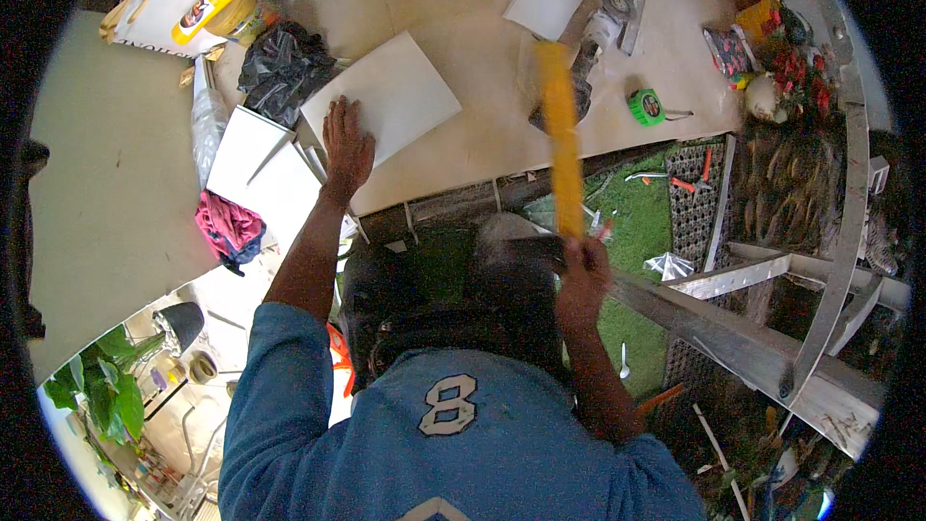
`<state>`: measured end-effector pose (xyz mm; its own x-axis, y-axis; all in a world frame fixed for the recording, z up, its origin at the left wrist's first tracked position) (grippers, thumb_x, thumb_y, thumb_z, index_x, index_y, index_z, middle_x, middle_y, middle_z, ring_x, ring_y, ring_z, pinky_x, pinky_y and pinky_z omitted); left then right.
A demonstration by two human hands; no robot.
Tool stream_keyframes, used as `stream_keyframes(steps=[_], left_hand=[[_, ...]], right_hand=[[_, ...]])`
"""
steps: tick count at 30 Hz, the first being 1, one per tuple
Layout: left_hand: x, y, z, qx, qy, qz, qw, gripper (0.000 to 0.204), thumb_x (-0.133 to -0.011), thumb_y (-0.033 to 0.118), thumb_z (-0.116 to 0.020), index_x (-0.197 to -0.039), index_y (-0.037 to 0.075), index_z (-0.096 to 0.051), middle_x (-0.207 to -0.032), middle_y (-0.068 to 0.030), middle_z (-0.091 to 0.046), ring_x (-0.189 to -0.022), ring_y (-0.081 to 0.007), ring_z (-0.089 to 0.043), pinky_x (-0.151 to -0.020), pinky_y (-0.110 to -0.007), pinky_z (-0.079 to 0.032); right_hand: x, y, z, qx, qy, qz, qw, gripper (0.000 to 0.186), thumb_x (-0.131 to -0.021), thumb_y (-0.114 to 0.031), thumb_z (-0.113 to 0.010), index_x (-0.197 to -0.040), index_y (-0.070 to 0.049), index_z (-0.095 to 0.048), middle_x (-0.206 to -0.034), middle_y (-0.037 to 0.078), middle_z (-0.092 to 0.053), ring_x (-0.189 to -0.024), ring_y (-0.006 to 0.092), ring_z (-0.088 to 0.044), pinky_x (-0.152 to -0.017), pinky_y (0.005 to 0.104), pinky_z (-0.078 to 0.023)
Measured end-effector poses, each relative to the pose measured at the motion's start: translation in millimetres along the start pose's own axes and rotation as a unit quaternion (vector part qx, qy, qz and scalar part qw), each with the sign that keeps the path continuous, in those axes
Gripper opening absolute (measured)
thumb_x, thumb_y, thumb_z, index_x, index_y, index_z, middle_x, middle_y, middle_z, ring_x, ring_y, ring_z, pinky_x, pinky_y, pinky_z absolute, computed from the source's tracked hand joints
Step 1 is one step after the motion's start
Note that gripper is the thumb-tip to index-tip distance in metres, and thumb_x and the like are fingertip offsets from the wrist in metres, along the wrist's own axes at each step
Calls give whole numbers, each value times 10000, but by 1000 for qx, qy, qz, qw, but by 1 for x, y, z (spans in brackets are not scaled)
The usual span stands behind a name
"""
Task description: The person measures and marks white ceramic tiles using a tape measure, ruler, and pencil, then cuts them with an angle grinder. The person repeats this process on multiple tiles, creating smaller pieces.
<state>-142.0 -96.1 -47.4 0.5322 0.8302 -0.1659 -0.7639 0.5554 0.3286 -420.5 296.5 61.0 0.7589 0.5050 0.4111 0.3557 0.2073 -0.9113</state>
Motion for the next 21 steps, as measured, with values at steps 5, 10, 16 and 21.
stream_keyframes(steps=[5,10,16,21], left_hand=[[-11,6,15,-11,-22,17,1000,774,-927,227,-717,-1646,108,-458,-1696,-253,-367,-1608,-475,-305,-1319,-627,-239],[-23,2,12,-12,-33,6,999,737,-961,333,-695,-1633,119,-480,-1730,-233,-357,-1645,-438,-284,-1357,-613,-186],[-29,6,4,16,-3,12,1000,682,-1090,410,-604,-1690,152,-408,-1735,-239,-364,-1660,-414,-274,-1375,-606,-145],[-31,21,13,-48,-34,5,998,766,-1100,539,-595,-1756,239,-335,-1702,-282,-380,-1639,-461,-297,-1346,-643,-172]], right_hand=[[-57,36,-142,-25,-165,-66,984,236,-1105,-227,-712,-1218,-22,-683,-1087,47,-665,-987,136,-697,-853,415,-711],[-87,83,-250,-52,-193,-100,975,246,-1088,-229,-741,-1145,7,-699,-1031,49,-662,-878,150,-713,-784,400,-728],[-94,111,-281,-52,-154,-97,982,276,-1065,-229,-772,-1119,29,-689,-1000,78,-648,-853,188,-726,-756,391,-732],[-98,113,-287,-48,-143,-96,984,295,-1056,-227,-784,-1127,37,-675,-1007,91,-654,-856,190,-731,-735,387,-726]])
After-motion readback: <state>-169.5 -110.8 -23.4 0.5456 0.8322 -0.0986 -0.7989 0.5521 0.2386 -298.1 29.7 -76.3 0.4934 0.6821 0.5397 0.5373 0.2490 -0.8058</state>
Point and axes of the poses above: each hand's wrist, its own x-axis away from the middle knuckle, its own z-axis out of the back of the hand, y = z × x, the point moved 4 cm from there along -x, towards the middle knuckle
